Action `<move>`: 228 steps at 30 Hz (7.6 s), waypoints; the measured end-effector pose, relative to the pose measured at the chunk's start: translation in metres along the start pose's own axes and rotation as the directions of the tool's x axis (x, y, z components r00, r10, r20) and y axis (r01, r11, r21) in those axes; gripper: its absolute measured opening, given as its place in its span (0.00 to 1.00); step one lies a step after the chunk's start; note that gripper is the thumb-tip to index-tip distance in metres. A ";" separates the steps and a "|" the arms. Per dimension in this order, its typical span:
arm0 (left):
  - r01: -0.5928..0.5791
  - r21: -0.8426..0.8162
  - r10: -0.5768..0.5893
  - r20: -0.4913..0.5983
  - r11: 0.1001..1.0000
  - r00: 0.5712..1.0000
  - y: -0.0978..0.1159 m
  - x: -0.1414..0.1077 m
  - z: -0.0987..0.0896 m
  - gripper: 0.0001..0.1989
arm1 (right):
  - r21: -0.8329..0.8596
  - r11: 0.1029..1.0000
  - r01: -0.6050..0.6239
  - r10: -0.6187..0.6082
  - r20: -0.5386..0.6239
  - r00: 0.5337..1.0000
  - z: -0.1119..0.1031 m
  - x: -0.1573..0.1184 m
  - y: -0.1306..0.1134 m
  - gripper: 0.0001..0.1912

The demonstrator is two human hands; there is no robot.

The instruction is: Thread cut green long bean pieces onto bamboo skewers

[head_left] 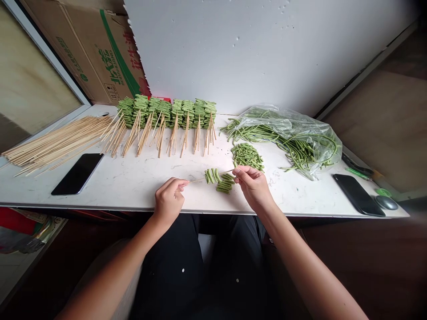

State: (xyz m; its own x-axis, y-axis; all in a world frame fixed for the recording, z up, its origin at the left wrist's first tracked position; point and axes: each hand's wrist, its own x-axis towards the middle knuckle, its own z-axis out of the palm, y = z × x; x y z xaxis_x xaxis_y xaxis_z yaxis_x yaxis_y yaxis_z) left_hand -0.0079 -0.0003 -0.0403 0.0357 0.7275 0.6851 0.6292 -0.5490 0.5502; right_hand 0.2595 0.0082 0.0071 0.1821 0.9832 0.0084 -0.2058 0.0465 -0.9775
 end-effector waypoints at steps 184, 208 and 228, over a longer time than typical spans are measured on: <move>0.075 0.007 -0.076 0.052 0.997 0.996 0.004 0.004 0.002 0.20 | 0.074 0.995 -0.063 0.057 0.089 0.994 -0.015 0.010 -0.011 0.16; 0.049 -0.008 -0.049 0.067 0.999 0.997 0.001 0.002 0.002 0.21 | 0.009 0.999 -0.036 0.035 0.013 0.999 -0.007 0.005 -0.011 0.15; 0.025 -0.041 -0.022 0.072 0.999 0.997 0.000 0.001 0.001 0.22 | -0.133 0.983 0.123 -0.132 -0.056 0.990 0.002 -0.004 0.006 0.16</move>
State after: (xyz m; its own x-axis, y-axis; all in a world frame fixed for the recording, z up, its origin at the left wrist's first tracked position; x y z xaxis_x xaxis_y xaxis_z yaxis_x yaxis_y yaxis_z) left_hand -0.0066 0.0008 -0.0399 0.0779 0.7674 0.6365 0.5976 -0.5469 0.5863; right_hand 0.2558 0.0052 0.0015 0.2615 0.9571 0.1252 -0.0519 0.1434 -0.9883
